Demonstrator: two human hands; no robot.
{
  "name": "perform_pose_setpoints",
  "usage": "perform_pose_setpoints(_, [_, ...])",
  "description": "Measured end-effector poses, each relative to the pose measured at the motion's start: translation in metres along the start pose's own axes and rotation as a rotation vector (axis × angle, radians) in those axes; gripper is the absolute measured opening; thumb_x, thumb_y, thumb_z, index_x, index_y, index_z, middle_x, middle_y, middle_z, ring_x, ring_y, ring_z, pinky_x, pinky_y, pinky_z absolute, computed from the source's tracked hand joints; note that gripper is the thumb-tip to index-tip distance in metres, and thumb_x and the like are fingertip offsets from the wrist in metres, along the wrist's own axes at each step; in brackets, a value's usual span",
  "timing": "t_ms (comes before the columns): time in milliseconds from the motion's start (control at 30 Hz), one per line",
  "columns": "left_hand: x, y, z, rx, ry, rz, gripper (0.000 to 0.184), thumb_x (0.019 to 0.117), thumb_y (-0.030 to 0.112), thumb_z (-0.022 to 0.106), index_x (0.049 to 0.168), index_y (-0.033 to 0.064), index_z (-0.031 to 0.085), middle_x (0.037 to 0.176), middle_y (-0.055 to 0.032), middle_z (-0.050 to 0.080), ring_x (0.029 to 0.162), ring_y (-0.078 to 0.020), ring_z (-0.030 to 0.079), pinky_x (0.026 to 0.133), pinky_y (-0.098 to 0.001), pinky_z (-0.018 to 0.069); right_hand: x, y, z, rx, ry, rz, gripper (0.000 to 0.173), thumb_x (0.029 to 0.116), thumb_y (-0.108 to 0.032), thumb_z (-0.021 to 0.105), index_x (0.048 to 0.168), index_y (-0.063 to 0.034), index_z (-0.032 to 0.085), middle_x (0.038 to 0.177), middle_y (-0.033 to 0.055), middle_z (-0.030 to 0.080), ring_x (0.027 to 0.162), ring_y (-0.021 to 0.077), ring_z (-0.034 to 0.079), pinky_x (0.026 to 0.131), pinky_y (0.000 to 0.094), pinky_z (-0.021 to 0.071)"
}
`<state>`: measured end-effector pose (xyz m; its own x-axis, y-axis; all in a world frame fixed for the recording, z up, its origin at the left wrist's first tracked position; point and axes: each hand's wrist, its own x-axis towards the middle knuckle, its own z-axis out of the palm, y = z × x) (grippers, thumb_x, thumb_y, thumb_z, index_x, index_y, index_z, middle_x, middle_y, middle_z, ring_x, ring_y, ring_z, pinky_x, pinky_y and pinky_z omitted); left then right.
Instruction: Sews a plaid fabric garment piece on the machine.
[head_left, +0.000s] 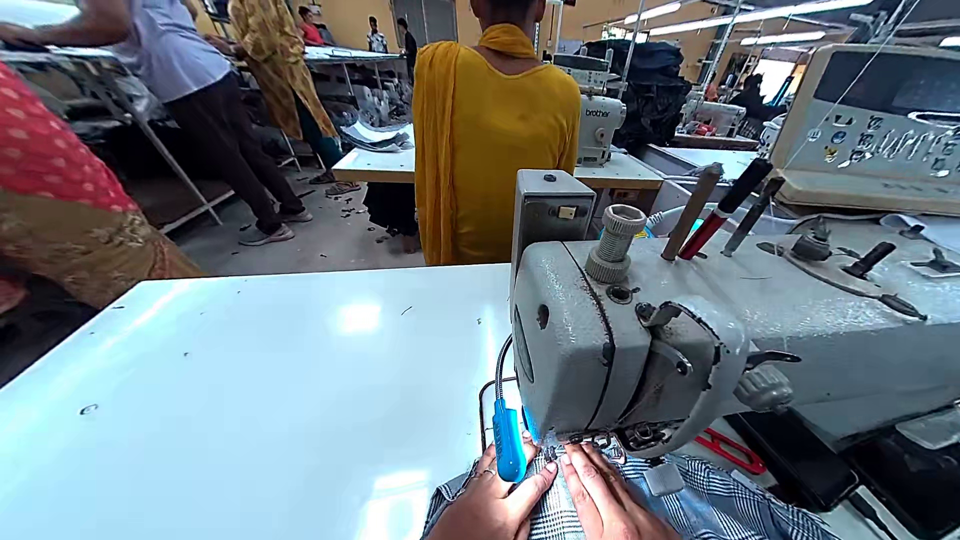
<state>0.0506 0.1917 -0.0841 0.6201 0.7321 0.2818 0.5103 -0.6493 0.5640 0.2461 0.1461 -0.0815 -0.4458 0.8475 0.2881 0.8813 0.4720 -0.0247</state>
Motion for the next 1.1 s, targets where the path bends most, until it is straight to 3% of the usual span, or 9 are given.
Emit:
perform_pose_setpoints(533, [0.004,-0.001,0.000,-0.013,0.010,-0.025,0.041,0.0927,-0.002,0.051,0.126,0.0059,0.073,0.137,-0.0295,0.061,0.128,-0.0511,0.057,0.101,-0.0552,0.0518,0.000,-0.003,0.003,-0.084,0.061,0.022,0.033,0.0936,0.005,0.054,0.124,0.0091,0.067,0.132,0.0213,0.067,0.121,0.0308,0.068,0.100,0.0361,0.0540])
perform_pose_setpoints(700, [0.004,-0.006,0.005,0.019,0.054,0.050,0.042,0.0907,-0.001,0.051,0.125,0.0074,0.074,0.133,-0.0289,0.063,0.125,-0.0490,0.060,0.098,-0.0529,0.0535,-0.001,-0.001,0.003,-0.076,0.054,0.017,0.033,0.0932,0.005,0.054,0.124,0.0087,0.067,0.133,0.0214,0.067,0.122,0.0308,0.067,0.101,0.0356,0.0533])
perform_pose_setpoints(833, [0.001,-0.010,0.004,0.016,0.057,0.112,0.040,0.0898,-0.002,0.053,0.122,0.0082,0.075,0.130,-0.0334,0.062,0.124,-0.0521,0.059,0.101,-0.0560,0.0506,0.000,-0.002,0.003,-0.076,0.046,0.020,0.033,0.0939,0.004,0.054,0.124,0.0083,0.067,0.132,0.0218,0.067,0.121,0.0315,0.067,0.102,0.0371,0.0531])
perform_pose_setpoints(1100, [-0.001,-0.026,0.007,0.108,0.104,0.135,0.041,0.0926,0.008,0.047,0.120,0.0148,0.076,0.128,-0.0286,0.066,0.113,-0.0465,0.067,0.086,-0.0505,0.0580,0.004,-0.009,0.008,-0.099,0.041,0.036,0.034,0.0931,0.001,0.055,0.124,0.0077,0.068,0.133,0.0217,0.067,0.122,0.0324,0.067,0.102,0.0386,0.0533])
